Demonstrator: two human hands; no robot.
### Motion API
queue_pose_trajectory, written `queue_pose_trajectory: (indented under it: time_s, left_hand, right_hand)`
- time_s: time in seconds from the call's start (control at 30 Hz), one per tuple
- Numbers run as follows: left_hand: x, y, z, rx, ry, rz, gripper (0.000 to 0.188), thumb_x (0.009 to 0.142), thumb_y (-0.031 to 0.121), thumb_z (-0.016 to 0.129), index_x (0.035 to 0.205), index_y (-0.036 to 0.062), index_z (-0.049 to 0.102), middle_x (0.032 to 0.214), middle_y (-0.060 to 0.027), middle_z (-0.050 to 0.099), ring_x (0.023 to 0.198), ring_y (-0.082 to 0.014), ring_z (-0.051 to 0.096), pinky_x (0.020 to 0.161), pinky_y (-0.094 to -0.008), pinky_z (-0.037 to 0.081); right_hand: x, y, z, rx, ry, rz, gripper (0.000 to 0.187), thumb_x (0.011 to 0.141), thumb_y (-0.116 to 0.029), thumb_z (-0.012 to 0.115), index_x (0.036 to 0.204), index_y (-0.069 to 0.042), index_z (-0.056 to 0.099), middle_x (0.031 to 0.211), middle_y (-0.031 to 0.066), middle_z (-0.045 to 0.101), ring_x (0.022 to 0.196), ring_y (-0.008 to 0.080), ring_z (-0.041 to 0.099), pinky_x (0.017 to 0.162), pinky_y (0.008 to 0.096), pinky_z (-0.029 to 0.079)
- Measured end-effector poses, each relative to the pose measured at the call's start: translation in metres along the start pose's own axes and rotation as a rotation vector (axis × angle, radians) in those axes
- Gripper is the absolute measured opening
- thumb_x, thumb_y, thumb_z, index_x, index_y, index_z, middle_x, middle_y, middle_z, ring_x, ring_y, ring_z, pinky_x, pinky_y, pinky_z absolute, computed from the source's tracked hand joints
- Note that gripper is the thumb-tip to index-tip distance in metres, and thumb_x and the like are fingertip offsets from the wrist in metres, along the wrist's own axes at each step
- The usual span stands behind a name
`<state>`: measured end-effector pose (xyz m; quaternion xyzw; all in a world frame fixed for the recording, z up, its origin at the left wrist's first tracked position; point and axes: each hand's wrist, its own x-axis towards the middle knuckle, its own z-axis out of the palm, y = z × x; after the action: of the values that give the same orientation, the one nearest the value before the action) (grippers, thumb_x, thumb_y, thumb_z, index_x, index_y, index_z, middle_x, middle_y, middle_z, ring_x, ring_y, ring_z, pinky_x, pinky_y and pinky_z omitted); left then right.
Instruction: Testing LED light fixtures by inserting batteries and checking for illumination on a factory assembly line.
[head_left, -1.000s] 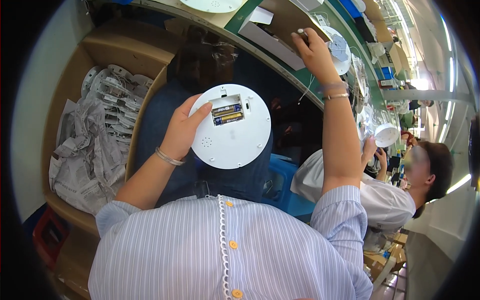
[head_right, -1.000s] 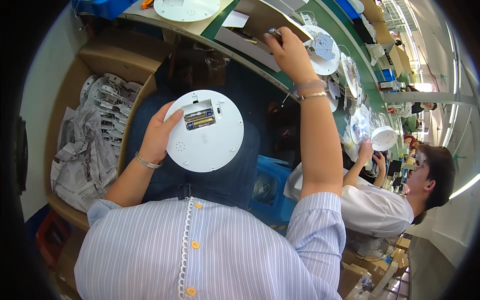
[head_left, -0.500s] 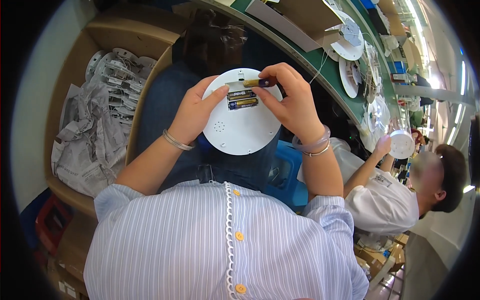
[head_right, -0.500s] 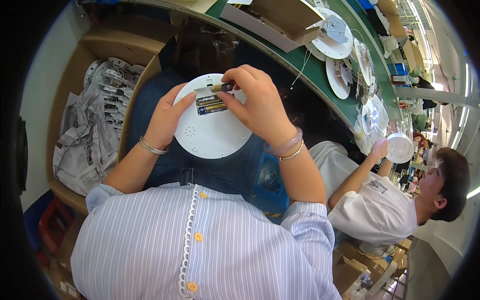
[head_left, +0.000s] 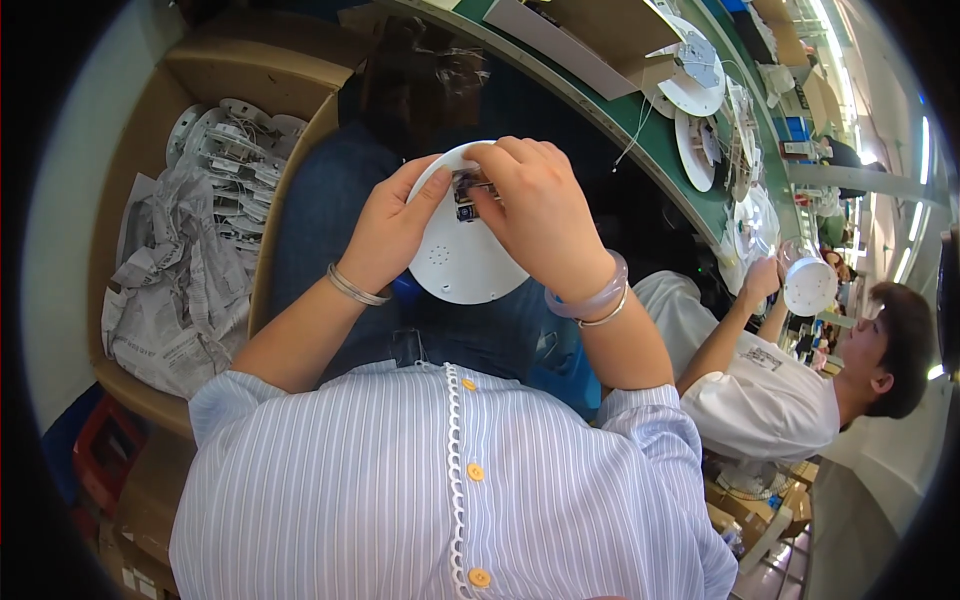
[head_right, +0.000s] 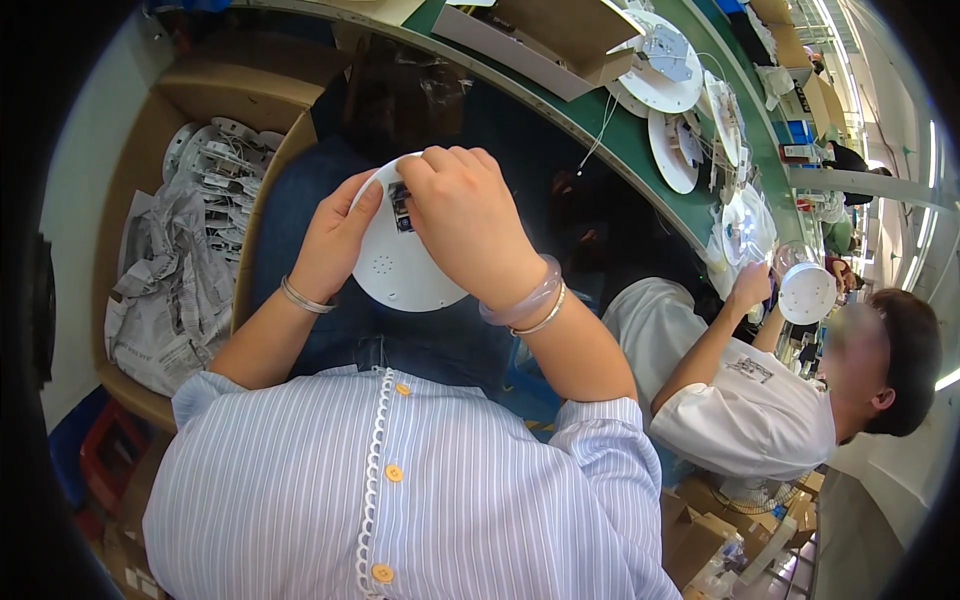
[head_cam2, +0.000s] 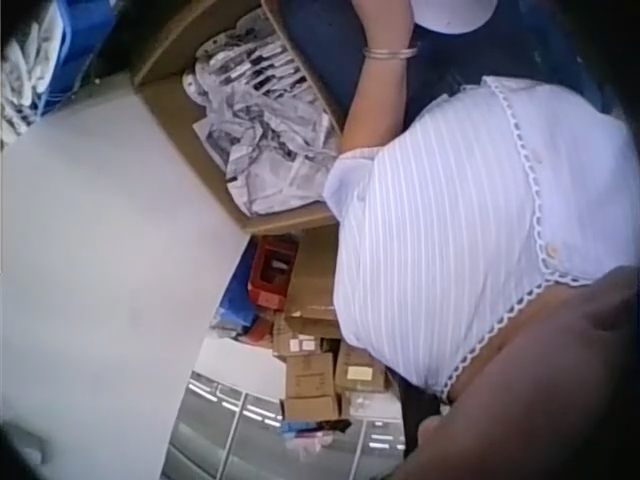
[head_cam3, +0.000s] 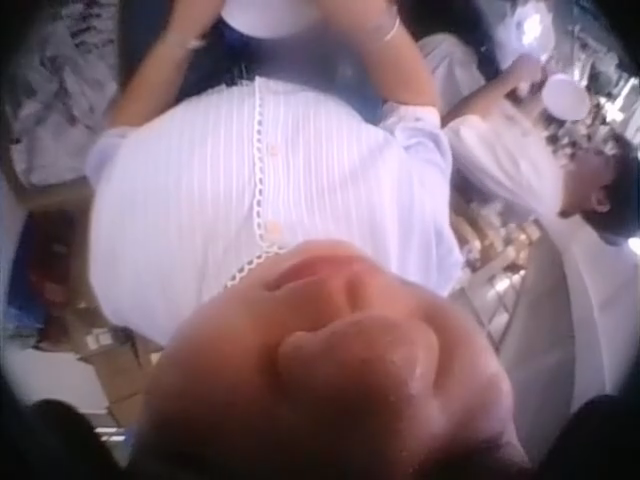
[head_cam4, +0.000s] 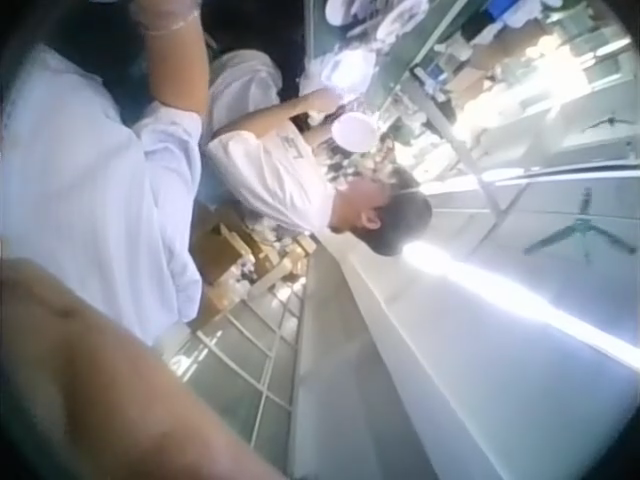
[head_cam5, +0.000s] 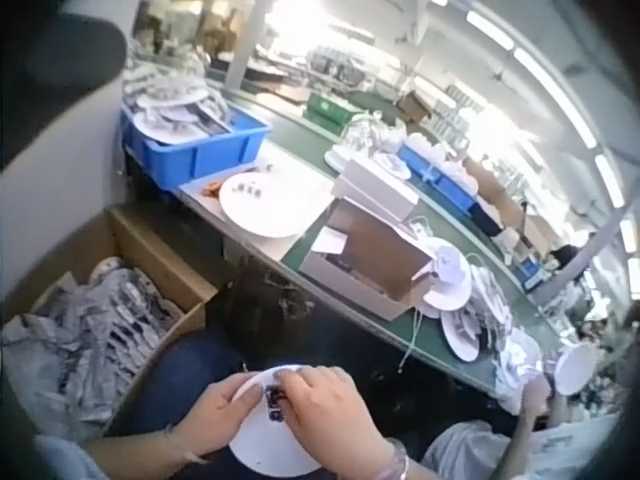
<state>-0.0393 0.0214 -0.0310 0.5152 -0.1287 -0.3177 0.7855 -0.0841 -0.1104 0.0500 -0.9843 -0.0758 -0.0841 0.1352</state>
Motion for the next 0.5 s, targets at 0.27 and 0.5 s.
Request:
queue_pose_trajectory:
  time_s: [0.27,0.5]
  left_hand:
    - [0.001,0.014,-0.007,-0.158,0.007,-0.215,0.029,0.079,0.017,0.056,0.104,0.0017,0.050,0.090,-0.0069,0.058,0.077,-0.0112,0.057,0.066,-0.0219,0.047]
    - [0.004,0.014,-0.015,-0.140,-0.054,-0.222,0.026,0.076,0.018,0.059,0.097,0.0027,0.054,0.084,-0.0081,0.060,0.071,-0.0133,0.059,0.058,-0.0225,0.048]
  right_hand:
    - [-0.024,0.026,0.008,0.726,0.164,0.475,0.039,0.075,-0.021,0.058,0.106,-0.001,0.046,0.102,0.0129,0.050,0.088,0.0207,0.052,0.073,0.0272,0.043]
    - [-0.038,0.010,0.021,1.300,0.103,0.611,0.029,0.081,-0.019,0.050,0.106,-0.004,0.047,0.091,0.0071,0.056,0.078,0.0123,0.056,0.066,0.0221,0.045]
